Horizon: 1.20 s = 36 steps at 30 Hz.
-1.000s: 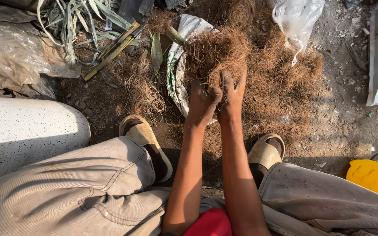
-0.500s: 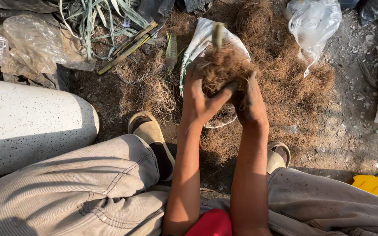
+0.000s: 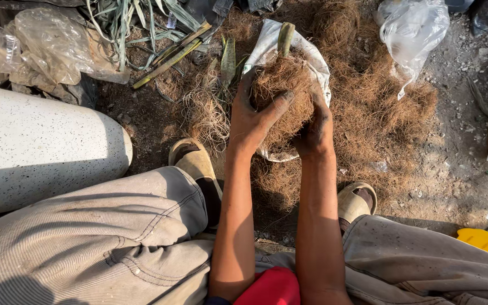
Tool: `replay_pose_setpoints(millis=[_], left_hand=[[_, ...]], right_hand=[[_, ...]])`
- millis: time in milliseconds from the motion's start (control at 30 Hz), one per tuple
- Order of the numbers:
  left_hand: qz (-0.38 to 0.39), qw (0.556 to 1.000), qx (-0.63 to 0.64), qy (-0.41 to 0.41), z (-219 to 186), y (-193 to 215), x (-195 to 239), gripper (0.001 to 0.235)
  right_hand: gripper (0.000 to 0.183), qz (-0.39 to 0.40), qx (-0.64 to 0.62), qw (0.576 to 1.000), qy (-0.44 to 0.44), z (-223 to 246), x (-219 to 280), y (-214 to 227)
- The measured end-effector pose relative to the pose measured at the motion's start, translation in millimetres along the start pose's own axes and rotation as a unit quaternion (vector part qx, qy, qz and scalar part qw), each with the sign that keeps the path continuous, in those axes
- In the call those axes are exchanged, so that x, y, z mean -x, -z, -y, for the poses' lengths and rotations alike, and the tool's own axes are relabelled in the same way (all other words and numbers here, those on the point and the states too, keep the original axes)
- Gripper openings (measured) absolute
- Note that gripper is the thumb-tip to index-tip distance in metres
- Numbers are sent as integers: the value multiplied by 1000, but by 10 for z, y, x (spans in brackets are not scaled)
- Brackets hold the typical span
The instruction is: The person sits on the ground and wraps a small plant with roots in a bundle of coconut coir fiber. They gather coir from a nearby pile, wrap it around the root ball, and secure it with a thin string, then place the wrapped plant into a white sack.
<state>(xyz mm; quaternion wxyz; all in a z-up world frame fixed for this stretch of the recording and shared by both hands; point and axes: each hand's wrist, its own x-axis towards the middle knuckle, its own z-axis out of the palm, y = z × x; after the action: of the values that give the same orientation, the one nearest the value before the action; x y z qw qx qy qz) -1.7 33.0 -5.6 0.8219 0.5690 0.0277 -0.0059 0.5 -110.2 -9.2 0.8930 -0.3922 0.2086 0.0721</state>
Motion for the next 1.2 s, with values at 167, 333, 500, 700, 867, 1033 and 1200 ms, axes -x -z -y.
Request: replay_pose_setpoints(millis=[167, 333, 500, 700, 867, 1033, 1200], left_hand=[[-6, 992, 128, -4, -15, -91, 2, 87], [1, 994, 103, 35, 34, 20, 0, 82], [6, 994, 109, 26, 178, 174, 3, 77], [-65, 976, 206, -13, 318, 151, -4, 81], [-203, 961, 188, 12, 276, 78, -46, 75], [-233, 929, 286, 13, 131, 53, -35, 73], [-291, 909, 298, 25, -58, 61, -64, 75]], right_hand=[[69, 20, 12, 1000, 1, 24, -20, 34], [74, 49, 11, 999, -10, 13, -3, 28], [78, -58, 178, 981, -58, -38, -120, 115], [75, 22, 240, 970, 39, -206, -296, 210], [59, 63, 219, 969, 96, -190, -74, 111], [23, 138, 159, 976, 57, 56, 224, -9], [33, 236, 270, 933, 44, 152, 345, -191]])
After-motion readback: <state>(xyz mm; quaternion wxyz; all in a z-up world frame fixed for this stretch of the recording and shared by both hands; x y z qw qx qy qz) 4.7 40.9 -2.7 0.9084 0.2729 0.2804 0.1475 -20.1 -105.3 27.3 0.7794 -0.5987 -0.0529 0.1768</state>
